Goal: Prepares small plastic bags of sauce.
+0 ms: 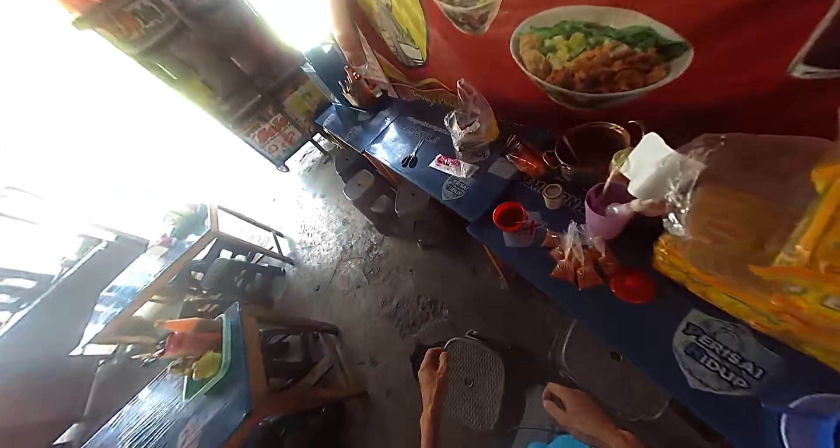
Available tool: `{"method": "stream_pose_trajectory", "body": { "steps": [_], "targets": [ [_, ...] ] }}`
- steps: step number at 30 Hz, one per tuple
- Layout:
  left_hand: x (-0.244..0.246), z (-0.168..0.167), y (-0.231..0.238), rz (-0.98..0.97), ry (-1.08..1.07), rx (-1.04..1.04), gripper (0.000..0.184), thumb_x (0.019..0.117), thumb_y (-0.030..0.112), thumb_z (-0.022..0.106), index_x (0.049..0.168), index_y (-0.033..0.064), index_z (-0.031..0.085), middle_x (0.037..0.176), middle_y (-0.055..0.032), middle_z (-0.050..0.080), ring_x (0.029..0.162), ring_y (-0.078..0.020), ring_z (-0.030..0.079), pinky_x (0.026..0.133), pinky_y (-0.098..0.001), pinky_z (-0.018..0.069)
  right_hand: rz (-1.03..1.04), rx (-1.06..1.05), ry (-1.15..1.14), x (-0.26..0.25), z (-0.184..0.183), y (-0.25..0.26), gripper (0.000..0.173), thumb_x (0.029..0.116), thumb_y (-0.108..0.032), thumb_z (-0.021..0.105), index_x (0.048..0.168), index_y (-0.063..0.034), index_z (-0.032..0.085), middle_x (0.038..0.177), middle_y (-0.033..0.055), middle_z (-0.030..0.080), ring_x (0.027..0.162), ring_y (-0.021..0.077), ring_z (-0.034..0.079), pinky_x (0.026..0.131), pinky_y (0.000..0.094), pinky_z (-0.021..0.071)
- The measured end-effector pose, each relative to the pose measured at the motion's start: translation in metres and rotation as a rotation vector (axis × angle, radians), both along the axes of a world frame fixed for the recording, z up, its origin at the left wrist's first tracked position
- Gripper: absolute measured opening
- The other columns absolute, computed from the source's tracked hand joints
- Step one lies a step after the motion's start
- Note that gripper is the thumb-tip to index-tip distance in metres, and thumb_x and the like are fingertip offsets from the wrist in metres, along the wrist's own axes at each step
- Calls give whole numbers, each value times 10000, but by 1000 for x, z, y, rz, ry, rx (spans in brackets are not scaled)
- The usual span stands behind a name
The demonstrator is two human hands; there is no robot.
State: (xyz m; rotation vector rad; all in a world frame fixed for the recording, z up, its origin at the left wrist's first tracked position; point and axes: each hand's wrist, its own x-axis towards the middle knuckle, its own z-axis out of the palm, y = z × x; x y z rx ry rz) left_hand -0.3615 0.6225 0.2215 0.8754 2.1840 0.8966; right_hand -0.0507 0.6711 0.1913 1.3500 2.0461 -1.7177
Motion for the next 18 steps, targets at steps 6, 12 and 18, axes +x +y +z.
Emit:
{"method": "stream_pose_trajectory", "body": {
  "steps": [6, 12, 18],
  "targets": [
    [-51, 2, 57, 21, 26, 47, 237, 1024, 108, 563, 1135, -70, 671, 961, -197, 715, 849, -260, 699, 816, -456, 574, -107, 150, 144, -55, 46, 114, 371, 1057, -289, 514, 1298, -54, 670, 1209, 198, 698, 1158, 345, 661, 1031, 548, 490],
    [-87, -21, 85, -2, 10, -33, 254, 1009, 108, 553, 1133, -79, 671, 960, -205, 708, 845, -275, 687, 813, -470, 562, -164, 550, 200, -130, 132, 269, 403, 1080, -233, 428, 1389, -76, 634, 1320, 179, 663, 1260, 332, 608, 1093, 485, 457],
    [-161, -39, 159, -128, 18, 1, 256, 999, 117, 549, 1109, -72, 681, 911, -177, 715, 793, -238, 691, 771, -443, 573, 1, 662, -88, -205, 101, 438, 433, 1064, -122, 383, 1448, -47, 567, 1493, 156, 545, 1423, 367, 436, 1135, 570, 348]
  ]
}}
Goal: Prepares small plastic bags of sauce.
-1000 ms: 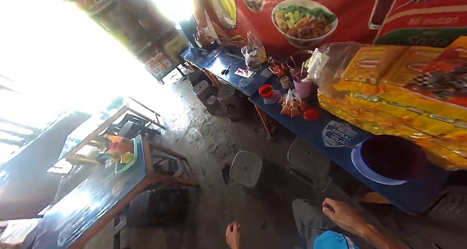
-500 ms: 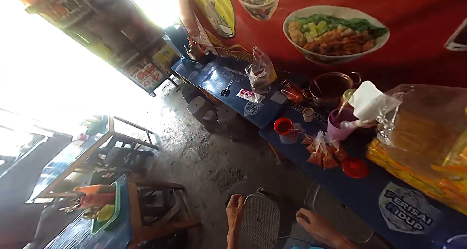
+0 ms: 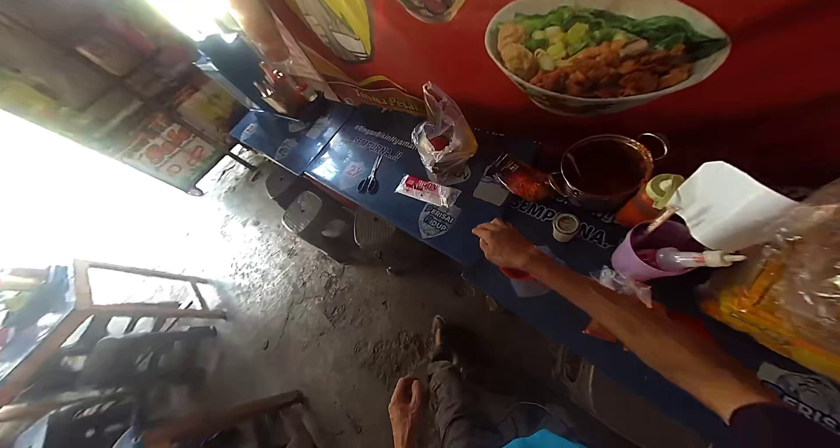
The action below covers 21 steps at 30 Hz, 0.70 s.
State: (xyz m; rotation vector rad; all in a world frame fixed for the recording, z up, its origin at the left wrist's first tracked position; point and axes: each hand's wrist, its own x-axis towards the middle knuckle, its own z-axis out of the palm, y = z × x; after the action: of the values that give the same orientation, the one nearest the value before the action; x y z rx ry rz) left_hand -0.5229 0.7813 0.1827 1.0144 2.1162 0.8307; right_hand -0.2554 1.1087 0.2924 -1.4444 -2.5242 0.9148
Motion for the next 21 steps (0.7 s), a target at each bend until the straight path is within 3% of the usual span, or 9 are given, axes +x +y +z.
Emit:
{"method": "stream_pose_trajectory", "body": {
  "steps": [4, 7, 10, 13, 17, 21],
  "targets": [
    [-59, 5, 151, -207, 61, 137, 265, 1019, 123, 553, 1163, -65, 672, 962, -188, 725, 841, -265, 710, 802, -472, 580, 10, 23, -142, -40, -56, 90, 484, 1028, -60, 427, 1507, -20, 483, 1570, 177, 452, 1473, 395, 359, 1141, 621, 309],
    [-82, 10, 289, -401, 131, 260, 338, 1033, 122, 543, 1297, -77, 615, 1186, -246, 690, 1071, -341, 700, 944, -497, 565, 38, 61, -173, -65, -91, 142, 534, 1004, -25, 447, 1538, -37, 446, 1617, 161, 396, 1498, 415, 322, 1130, 677, 294],
    [-90, 5, 411, -545, 262, 318, 433, 1050, 180, 507, 1416, -49, 542, 1381, -241, 605, 1287, -366, 590, 1087, -508, 470, 105, 108, -231, -81, -115, 175, 579, 992, 4, 430, 1566, -74, 416, 1642, 120, 370, 1505, 403, 314, 1115, 650, 326],
    [-94, -23, 503, -608, 387, 370, 484, 1062, 257, 482, 1464, -10, 519, 1497, -212, 527, 1413, -367, 478, 1159, -561, 354, 159, 191, -235, -87, -130, 191, 562, 993, -1, 419, 1547, -89, 448, 1616, 125, 414, 1492, 405, 341, 1105, 614, 361],
    [-99, -72, 564, -720, 472, 367, 534, 1082, 324, 445, 1557, 81, 435, 1636, -161, 360, 1543, -339, 273, 1220, -654, 130, 237, 316, -166, -92, -142, 205, 532, 995, -5, 436, 1501, -143, 526, 1567, 122, 486, 1457, 417, 404, 1105, 594, 391],
    [-100, -103, 566, -701, 526, 466, 495, 1093, 348, 380, 1533, 154, 499, 1622, -132, 398, 1540, -337, 286, 1194, -706, 81, 315, 418, -160, -103, -149, 226, 498, 998, -24, 433, 1468, -115, 570, 1508, 115, 555, 1436, 389, 446, 1102, 564, 405]
  ]
}}
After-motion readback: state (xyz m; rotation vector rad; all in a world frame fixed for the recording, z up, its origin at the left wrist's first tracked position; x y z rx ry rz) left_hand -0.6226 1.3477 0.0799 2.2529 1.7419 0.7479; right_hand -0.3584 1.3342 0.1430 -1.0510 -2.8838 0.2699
